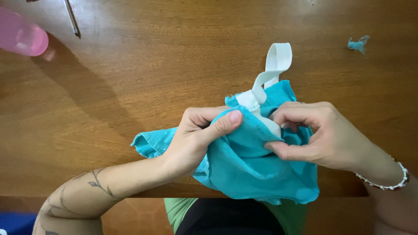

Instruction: Using a seam ripper to remove a white elastic band from a blue fabric garment.

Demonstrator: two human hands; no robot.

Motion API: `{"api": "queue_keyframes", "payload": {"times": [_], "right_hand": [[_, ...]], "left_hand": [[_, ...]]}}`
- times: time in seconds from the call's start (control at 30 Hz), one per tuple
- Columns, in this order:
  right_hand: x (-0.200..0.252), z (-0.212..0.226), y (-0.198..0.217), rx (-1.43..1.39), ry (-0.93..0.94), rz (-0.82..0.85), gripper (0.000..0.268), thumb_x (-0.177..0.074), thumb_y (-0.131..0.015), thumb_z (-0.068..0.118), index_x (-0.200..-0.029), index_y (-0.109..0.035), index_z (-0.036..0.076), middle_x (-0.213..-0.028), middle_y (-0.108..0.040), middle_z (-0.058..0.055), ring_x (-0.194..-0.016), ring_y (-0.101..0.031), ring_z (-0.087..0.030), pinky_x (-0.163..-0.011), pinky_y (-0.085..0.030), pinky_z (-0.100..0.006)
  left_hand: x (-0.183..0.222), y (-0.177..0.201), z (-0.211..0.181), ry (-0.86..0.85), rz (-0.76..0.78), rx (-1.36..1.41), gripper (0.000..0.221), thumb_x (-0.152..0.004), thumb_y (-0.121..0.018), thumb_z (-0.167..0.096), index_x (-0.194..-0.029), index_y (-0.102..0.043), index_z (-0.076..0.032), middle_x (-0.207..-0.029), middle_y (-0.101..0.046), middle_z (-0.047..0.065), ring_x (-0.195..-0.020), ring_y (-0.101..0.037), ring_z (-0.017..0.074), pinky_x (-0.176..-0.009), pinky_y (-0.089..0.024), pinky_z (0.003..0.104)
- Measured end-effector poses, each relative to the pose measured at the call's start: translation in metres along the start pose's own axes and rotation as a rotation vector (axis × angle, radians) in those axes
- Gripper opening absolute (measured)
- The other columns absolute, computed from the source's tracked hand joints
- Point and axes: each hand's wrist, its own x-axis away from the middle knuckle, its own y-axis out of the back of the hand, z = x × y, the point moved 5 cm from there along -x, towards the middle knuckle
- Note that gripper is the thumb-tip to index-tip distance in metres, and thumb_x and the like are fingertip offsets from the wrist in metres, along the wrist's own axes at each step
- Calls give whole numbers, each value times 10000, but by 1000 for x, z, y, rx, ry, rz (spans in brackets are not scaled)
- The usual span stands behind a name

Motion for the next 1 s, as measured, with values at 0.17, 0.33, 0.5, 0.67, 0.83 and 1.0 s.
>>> {"api": "queue_keyframes", "payload": {"times": [0.17, 0.33, 0.5, 0.67, 0.83, 1.0], "right_hand": [[4, 9, 5, 78, 22, -139, 319, -734, -842, 273, -972, -680, 137, -787, -641, 53, -636, -510, -84, -581, -444, -221], [21, 33, 12, 333, 306, -440, 553, -741, -856, 319, -1133, -626, 3, -1099, -657, -167, -795, -577, -175, -603, -481, -231], [28, 47, 2, 441, 533, -463, 240, -848, -799, 177, -1013, -758, 8, -1027, -614, -166, -671, -564, -157, -594, -500, -231], [30, 45, 1, 439, 613, -468, 104, -874, -781, 69, -968, -762, 29, -994, -633, -142, -690, -617, -174, -620, -528, -262], [24, 43, 11, 239, 412, -440, 74, -879, -673, 90, -829, -713, 53, -968, -652, -166, -770, -639, -177, -700, -519, -260], [19, 4, 20, -239, 92, -387, 172, -957, -582, 163, -906, -549, 3, -893, -675, -155, -887, -696, -225, -764, -544, -259]], "left_hand": [[1, 0, 3, 77, 8, -8, 292, -926, -688, -290, -937, -764, -8, -864, -745, 49, -802, -668, 104, -702, -589, 247], [5, -7, 3, -22, 101, -114, 220, -898, -747, -194, -1061, -758, -48, -1013, -760, 28, -945, -663, 75, -846, -581, 227], [9, -10, 10, -144, 147, -390, 189, -979, -671, -117, -1154, -732, -82, -1122, -705, -56, -1052, -573, 29, -906, -584, 250], [8, -11, 8, -178, 186, -446, 228, -1009, -625, -127, -1221, -691, -77, -1175, -698, -20, -1118, -599, 71, -954, -598, 267], [7, -9, 9, -178, 181, -453, 223, -1030, -586, -160, -1168, -708, -35, -1024, -647, -94, -1049, -530, 29, -877, -569, 261], [0, -2, 13, -156, 158, -422, 228, -995, -557, -59, -1170, -703, -52, -1123, -737, 42, -1093, -683, 142, -988, -580, 303]]}}
